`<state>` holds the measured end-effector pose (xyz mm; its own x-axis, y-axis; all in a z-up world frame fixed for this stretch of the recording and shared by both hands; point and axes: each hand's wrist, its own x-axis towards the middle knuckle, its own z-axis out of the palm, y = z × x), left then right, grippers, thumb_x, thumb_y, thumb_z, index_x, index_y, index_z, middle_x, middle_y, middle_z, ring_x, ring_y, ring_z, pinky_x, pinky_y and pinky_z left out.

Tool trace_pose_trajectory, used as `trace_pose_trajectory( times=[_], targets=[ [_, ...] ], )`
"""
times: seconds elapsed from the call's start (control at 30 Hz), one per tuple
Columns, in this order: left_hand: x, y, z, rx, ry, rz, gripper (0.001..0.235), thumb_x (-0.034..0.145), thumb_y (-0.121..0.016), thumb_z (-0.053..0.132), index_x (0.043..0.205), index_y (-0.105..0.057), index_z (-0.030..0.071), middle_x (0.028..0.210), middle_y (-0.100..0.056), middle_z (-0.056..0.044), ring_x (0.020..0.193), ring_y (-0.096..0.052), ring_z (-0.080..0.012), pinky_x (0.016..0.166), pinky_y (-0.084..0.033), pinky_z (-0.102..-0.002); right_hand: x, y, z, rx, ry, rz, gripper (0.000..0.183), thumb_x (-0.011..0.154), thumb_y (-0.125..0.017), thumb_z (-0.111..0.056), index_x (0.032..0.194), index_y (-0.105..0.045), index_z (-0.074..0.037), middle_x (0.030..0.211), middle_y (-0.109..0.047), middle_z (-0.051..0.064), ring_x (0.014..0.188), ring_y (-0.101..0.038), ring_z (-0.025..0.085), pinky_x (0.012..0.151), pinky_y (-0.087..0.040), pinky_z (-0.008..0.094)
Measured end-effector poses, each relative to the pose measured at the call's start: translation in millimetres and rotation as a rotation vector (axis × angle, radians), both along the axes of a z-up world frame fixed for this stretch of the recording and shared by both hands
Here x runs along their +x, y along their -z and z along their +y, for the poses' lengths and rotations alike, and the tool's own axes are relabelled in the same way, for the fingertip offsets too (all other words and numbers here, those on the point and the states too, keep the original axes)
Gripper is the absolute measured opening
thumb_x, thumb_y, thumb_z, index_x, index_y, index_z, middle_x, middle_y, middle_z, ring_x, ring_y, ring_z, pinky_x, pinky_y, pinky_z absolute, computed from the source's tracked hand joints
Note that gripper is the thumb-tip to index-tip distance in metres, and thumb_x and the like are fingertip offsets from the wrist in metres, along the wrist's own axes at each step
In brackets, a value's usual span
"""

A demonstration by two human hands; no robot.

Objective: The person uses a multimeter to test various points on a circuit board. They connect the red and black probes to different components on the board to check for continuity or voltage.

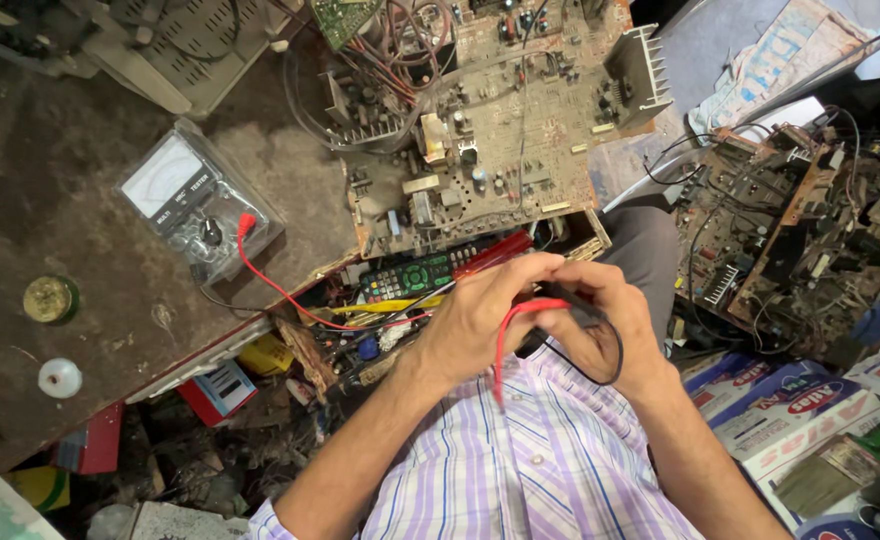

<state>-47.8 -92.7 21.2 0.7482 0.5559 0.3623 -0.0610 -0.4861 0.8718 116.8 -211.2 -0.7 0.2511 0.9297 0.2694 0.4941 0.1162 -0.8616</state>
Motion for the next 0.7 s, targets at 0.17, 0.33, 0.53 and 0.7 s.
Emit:
trace_pose_trajectory(
  times=[0.17,0.33,0.53,0.7],
  targets=[
    [4.8,-1.1,1.2,-0.447,-0.219,0.069,0.017,0.098,-0.073,0.003,0.114,-0.075,0.004,0.093,-0.078,-0.005,0.074,-0.073,-0.0137,0.068,-0.058,-0.026,24.2,-4.8,-4.5,0.001,0.177,-0.438,0.018,0.091,-0.076,-0.010,0.108,-0.072,-0.008,0.087,-0.059,0.009,0.078,-0.059,0.027,0.070,-0.046,0.038],
    [10.3,-1.3,21.3,-0.345,-0.334,-0.179,0.017,0.102,-0.066,-0.002,0.117,-0.070,0.003,0.110,-0.067,-0.009,0.091,-0.069,-0.0106,0.079,-0.056,-0.023,42.0,3.4,-11.7,0.086,0.483,-0.536,0.020,0.098,-0.080,-0.013,0.116,-0.077,-0.005,0.085,-0.050,0.010,0.077,-0.048,0.025,0.064,-0.039,0.033],
    [21.3,11.7,24.8,0.043,-0.376,-0.095,0.017,0.096,-0.072,-0.004,0.110,-0.063,0.000,0.112,-0.070,-0.015,0.103,-0.072,-0.0276,0.090,-0.059,-0.034,37.0,25.9,-9.1,0.275,0.527,-0.244,0.021,0.107,-0.073,-0.018,0.119,-0.071,-0.001,0.101,-0.067,0.016,0.084,-0.061,0.018,0.070,-0.049,0.026],
    [20.5,24.8,22.6,0.185,-0.340,-0.043,0.021,0.093,-0.071,-0.007,0.110,-0.060,-0.001,0.113,-0.070,-0.017,0.105,-0.071,-0.0332,0.093,-0.059,-0.039,22.0,32.0,-1.2,0.230,0.478,-0.018,0.018,0.108,-0.072,-0.010,0.119,-0.064,0.001,0.107,-0.073,0.015,0.096,-0.073,0.020,0.086,-0.058,0.026]
  ],
)
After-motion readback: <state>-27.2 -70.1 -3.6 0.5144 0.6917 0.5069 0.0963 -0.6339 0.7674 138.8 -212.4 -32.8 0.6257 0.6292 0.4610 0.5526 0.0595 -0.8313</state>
